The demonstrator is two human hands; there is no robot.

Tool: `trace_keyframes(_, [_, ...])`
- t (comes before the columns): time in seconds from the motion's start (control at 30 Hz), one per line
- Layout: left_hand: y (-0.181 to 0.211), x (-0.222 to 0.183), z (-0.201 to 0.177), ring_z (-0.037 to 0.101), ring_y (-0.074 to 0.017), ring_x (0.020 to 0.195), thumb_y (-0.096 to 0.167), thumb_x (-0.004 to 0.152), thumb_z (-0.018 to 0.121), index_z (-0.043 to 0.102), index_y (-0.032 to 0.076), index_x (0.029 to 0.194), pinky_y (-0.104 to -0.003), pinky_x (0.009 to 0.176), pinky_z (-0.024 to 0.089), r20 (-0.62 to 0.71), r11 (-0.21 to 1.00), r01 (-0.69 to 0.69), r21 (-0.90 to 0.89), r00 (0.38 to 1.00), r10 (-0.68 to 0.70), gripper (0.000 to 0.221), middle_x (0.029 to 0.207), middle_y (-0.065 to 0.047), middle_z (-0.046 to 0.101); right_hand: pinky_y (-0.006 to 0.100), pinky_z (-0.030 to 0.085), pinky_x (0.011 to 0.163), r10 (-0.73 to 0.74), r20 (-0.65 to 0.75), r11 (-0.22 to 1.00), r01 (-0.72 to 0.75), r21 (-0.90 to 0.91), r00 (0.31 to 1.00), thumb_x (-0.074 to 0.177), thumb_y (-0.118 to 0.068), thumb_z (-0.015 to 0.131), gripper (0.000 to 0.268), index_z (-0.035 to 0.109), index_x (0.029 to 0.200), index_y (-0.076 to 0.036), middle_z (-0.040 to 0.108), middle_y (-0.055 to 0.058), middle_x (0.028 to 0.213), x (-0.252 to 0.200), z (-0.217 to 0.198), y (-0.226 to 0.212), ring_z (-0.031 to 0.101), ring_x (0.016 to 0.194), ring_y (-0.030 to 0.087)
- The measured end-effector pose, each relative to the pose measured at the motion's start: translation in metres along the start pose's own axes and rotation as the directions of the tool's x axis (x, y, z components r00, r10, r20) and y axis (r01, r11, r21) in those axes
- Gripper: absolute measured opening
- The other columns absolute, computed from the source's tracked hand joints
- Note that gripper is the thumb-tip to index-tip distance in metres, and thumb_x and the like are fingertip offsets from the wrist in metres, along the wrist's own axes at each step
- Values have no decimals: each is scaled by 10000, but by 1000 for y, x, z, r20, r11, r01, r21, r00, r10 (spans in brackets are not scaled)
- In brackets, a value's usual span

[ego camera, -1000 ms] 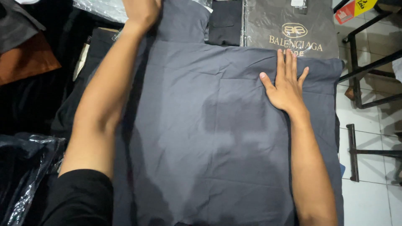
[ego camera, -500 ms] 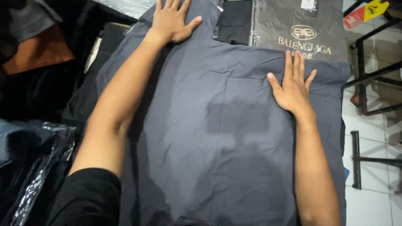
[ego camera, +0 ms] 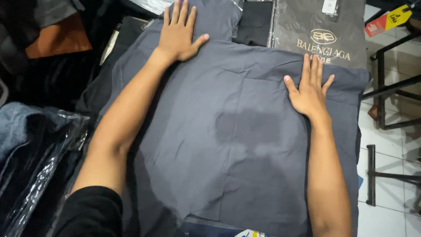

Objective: Smoothing and preparing a grey shirt for folding on a retail counter.

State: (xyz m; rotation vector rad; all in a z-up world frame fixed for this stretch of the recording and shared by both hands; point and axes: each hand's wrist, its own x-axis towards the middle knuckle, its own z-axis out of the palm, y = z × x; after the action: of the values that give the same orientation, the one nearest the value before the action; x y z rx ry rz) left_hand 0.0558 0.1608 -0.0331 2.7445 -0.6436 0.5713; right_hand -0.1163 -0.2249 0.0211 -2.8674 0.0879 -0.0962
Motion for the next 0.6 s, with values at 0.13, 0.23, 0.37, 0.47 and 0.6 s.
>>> trace_keyframes(0.13, [12,-11,-34,191,-419,1531,427,1111,503,309,-53,1610,-614,1195,21,-71,998,-49,-33,996,46,719,1659,-265,298,670,-81,1182,-7,-14,1000,7,8,1000,1043,-489,403,801,91,1654,-75,35,182,1730,2,1,3,-20,1588,334])
trace_keyframes(0.23, [48,-34,-52,-40,-384,1577,565,1119,439,160,-9,1684,-644,1250,-10,95,998,-49,-48,994,53,853,1705,-217,-13,663,-91,1181,9,9,1000,-9,4,1000,1034,-508,375,816,77,1653,-67,22,180,1732,2,0,2,-44,1586,315])
trace_keyframes(0.37, [74,-66,-58,-34,-296,1576,637,1072,390,168,221,1689,-665,1254,45,207,964,-222,-144,946,248,776,1727,-79,15,676,-83,1180,4,14,1000,-4,-3,1000,1045,-507,372,813,66,1654,-63,6,182,1730,4,-3,8,-42,1588,325])
trace_keyframes(0.47, [60,-86,-45,116,-360,1560,674,1033,328,347,129,1624,-602,1226,45,187,954,-249,-169,942,279,804,1686,-184,255,645,-93,1189,9,97,1000,-6,-26,995,1036,-561,333,837,28,1656,-89,-33,209,1723,-5,-12,0,-98,1577,319])
trace_keyframes(0.6, [59,-97,-60,117,-390,1538,492,1064,473,392,-28,1588,-644,1199,91,115,979,-178,-97,975,188,742,1665,-234,263,712,43,1110,-217,41,965,221,-143,975,1028,-579,411,827,209,1609,-25,103,254,1654,-35,-23,-58,57,1488,419])
